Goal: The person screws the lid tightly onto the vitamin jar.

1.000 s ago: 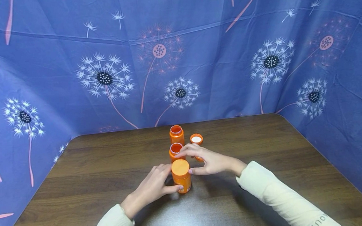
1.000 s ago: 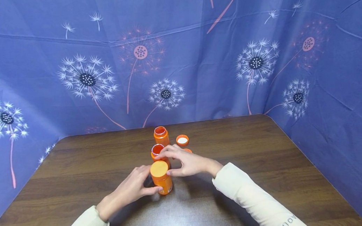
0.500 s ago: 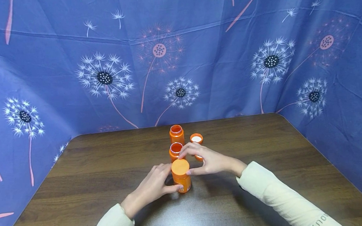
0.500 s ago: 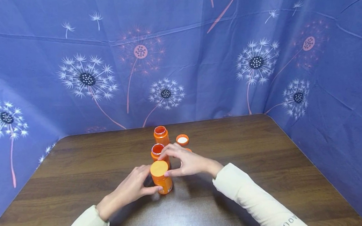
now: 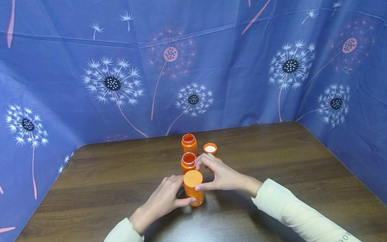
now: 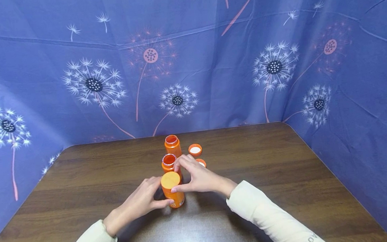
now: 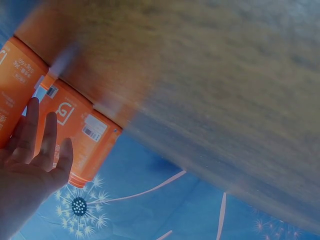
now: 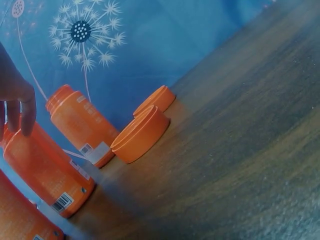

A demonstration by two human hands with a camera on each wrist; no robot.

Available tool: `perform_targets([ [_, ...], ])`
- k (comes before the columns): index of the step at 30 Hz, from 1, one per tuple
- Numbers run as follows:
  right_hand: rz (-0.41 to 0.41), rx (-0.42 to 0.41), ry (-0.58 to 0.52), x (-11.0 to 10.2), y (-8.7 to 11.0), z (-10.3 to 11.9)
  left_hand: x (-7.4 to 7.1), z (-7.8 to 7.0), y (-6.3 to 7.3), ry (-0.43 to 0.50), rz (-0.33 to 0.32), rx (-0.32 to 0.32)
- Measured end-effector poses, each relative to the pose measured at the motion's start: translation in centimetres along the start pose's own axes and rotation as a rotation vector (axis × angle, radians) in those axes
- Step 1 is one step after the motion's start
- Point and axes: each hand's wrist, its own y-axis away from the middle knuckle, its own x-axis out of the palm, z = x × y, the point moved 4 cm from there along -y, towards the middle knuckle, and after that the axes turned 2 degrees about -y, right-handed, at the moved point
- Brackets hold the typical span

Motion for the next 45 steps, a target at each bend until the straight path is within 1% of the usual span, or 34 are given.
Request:
perform_targets([
  [5,-0.002,0.015,0.016,0.07,0.02,-0.1,0.01,-0.02,0.0,0.012,0.009,-0.009],
  [11,0.061,0.042,-0.001,-0.19,-0.02,0.02,0.09,0.05,0.01,0.013,0.005,-0.007],
  [20,0.185,-0.057,-0.024,-0.62,-0.23,0.62,0.04,0.02,0.05,0.016,0.017,-0.014],
  [23,0.211,-0.064,-0.02,-0.75,-0.31,0.68,0.04,0.01,0.04,0.012,0.017,-0.015],
  [28,0.238,-0.041,-0.041,-0.87,-0.38,0.64,0.07,0.01,0.06,0.008,0.023,-0.019],
  [36,0.237,-0.007,-0.027,-0.86,-0.34,0.41,0.07,0.0,0.09,0.009,0.03,-0.028],
  [41,0.201,-0.014,-0.015,-0.87,-0.39,0.49,0.05,-0.01,0.11,0.011,0.024,-0.023],
  [45,0.16,-0.002,-0.007,-0.63,-0.33,0.41,0.04,-0.01,0.11,0.013,0.019,-0.021],
])
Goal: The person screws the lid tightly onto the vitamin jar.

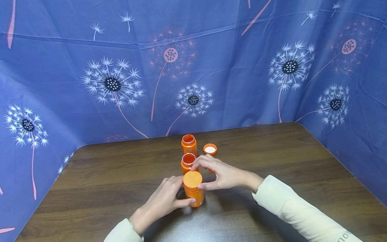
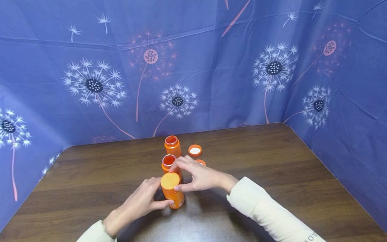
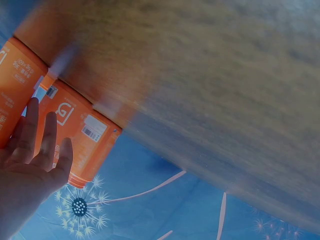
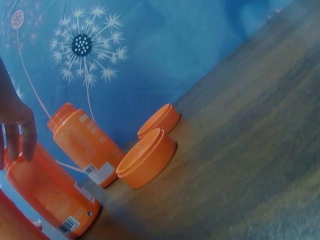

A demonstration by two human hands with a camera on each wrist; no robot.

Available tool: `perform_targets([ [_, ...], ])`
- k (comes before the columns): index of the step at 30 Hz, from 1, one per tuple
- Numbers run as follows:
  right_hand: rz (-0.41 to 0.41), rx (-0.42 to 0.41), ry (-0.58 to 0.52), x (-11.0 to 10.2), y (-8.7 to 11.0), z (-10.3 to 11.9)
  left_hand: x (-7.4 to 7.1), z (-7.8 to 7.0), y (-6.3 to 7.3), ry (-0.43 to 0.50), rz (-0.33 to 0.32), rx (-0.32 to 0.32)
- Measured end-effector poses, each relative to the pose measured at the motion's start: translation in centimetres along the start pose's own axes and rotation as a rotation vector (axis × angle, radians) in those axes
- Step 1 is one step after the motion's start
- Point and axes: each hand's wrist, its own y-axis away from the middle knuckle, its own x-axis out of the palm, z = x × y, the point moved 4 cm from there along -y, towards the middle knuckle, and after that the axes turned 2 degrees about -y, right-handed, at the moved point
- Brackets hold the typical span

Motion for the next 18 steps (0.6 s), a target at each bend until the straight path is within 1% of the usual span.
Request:
perform_targets([
  [5,-0.052,0.062,-0.01,0.44,0.13,-0.23,-0.03,-0.02,-0.04,0.001,-0.002,0.004],
  [8,-0.083,0.079,-0.023,0.65,0.14,-0.33,-0.03,-0.02,-0.05,0.002,-0.001,0.001],
  [13,-0.126,0.047,-0.011,0.91,0.17,-0.38,0.0,0.03,-0.03,0.002,0.002,-0.005],
  [15,-0.138,0.026,-0.008,0.95,0.19,-0.35,0.03,0.05,-0.03,0.001,0.002,-0.006],
  [18,-0.146,0.018,-0.021,0.95,0.23,-0.3,0.04,0.06,-0.02,-0.002,-0.002,-0.003],
])
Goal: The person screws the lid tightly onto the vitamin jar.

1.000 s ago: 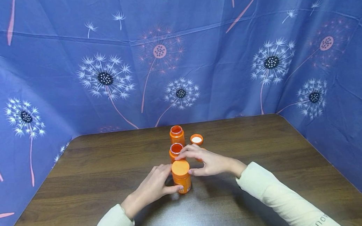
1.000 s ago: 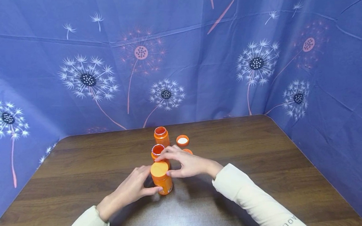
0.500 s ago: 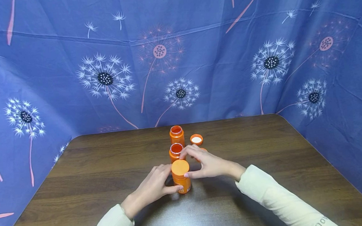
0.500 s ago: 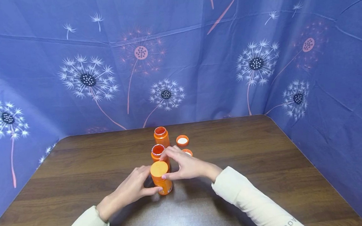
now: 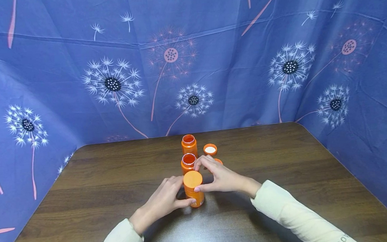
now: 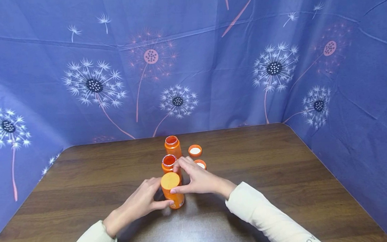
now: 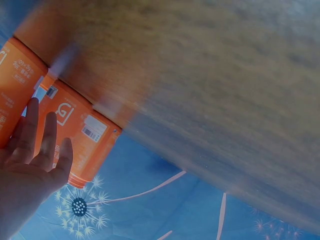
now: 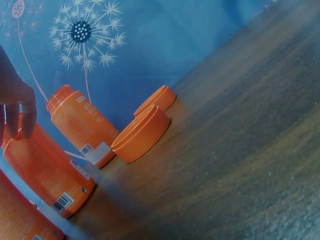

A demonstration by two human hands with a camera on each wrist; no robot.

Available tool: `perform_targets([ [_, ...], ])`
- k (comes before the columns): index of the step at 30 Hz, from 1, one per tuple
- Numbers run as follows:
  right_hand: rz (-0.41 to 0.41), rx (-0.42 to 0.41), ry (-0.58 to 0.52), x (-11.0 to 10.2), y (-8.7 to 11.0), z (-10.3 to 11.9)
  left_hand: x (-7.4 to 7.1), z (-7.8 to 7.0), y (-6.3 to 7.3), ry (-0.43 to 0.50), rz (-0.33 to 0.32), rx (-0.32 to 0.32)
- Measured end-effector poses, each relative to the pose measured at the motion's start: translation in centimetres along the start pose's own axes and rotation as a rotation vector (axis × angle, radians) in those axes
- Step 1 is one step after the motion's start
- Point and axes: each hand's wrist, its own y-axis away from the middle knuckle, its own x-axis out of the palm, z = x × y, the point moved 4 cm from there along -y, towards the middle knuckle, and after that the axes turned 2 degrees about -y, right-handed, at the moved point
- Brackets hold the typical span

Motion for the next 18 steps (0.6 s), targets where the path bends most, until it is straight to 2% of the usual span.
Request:
perform_targets([
  [6,0.013,0.025,-0.006,-0.06,0.02,-0.07,-0.03,-0.02,0.05,-0.002,-0.011,0.005],
  [10,0.056,0.038,-0.005,-0.09,0.02,-0.12,-0.04,-0.03,0.04,-0.005,-0.015,0.01],
  [18,0.148,-0.009,-0.038,-0.63,-0.17,0.1,-0.03,-0.05,0.06,-0.007,-0.012,0.01],
])
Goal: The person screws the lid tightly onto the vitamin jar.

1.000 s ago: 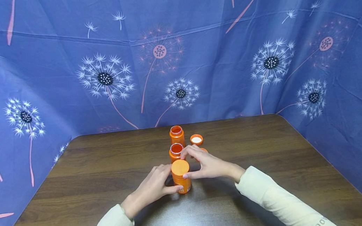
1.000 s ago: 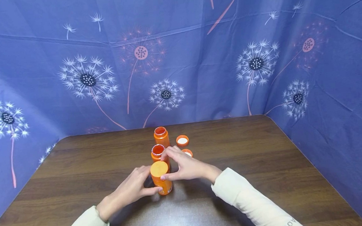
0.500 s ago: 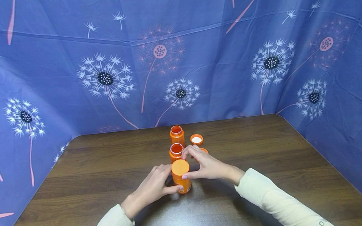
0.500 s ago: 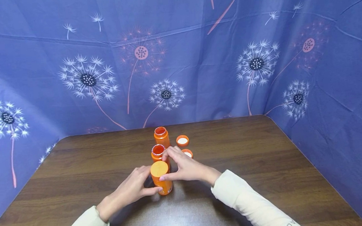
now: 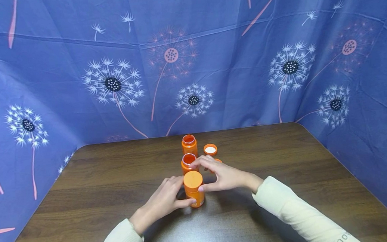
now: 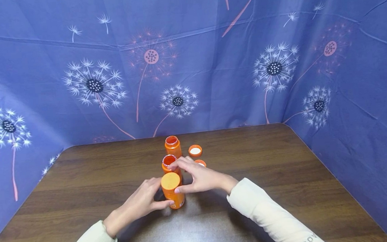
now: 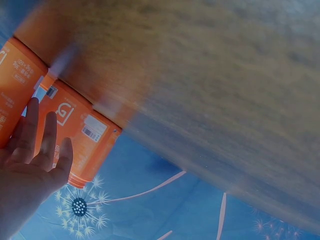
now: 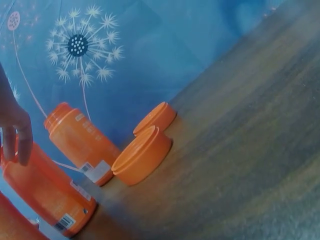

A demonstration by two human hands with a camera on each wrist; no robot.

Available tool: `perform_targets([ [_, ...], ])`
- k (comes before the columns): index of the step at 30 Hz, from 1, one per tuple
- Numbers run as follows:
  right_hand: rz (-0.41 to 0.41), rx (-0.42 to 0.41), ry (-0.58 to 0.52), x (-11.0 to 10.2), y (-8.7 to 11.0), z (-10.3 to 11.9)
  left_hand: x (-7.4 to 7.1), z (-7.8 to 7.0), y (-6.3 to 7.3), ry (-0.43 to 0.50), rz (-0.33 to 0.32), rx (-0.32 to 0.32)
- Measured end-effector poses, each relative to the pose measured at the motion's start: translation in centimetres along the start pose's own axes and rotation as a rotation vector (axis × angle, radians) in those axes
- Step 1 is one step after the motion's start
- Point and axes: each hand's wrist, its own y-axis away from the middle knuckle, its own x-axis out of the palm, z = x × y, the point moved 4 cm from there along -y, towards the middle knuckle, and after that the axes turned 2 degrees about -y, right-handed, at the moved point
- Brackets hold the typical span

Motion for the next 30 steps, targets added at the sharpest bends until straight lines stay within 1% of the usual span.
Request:
perform_targets([
  [4,0.035,-0.042,0.001,-0.4,-0.05,0.26,0.02,0.02,0.02,0.009,0.006,-0.004],
  [6,0.052,-0.05,-0.002,-0.56,-0.08,0.34,0.04,0.03,0.03,0.013,0.011,-0.007],
  [11,0.091,-0.035,-0.03,-0.76,-0.13,0.38,0.04,0.0,0.05,0.011,0.011,-0.005],
  [18,0.119,-0.005,-0.003,-0.78,-0.03,0.28,0.06,-0.01,0.0,0.01,0.017,-0.009],
  [22,0.102,-0.003,0.021,-0.81,-0.02,0.31,0.06,0.0,0.05,0.016,0.021,-0.015],
  [26,0.058,0.001,0.044,-0.83,-0.05,0.21,0.06,0.0,0.11,0.017,0.02,-0.02],
  [30,0.015,0.024,0.047,-0.77,-0.04,0.03,0.06,0.0,0.14,0.013,0.014,-0.019],
])
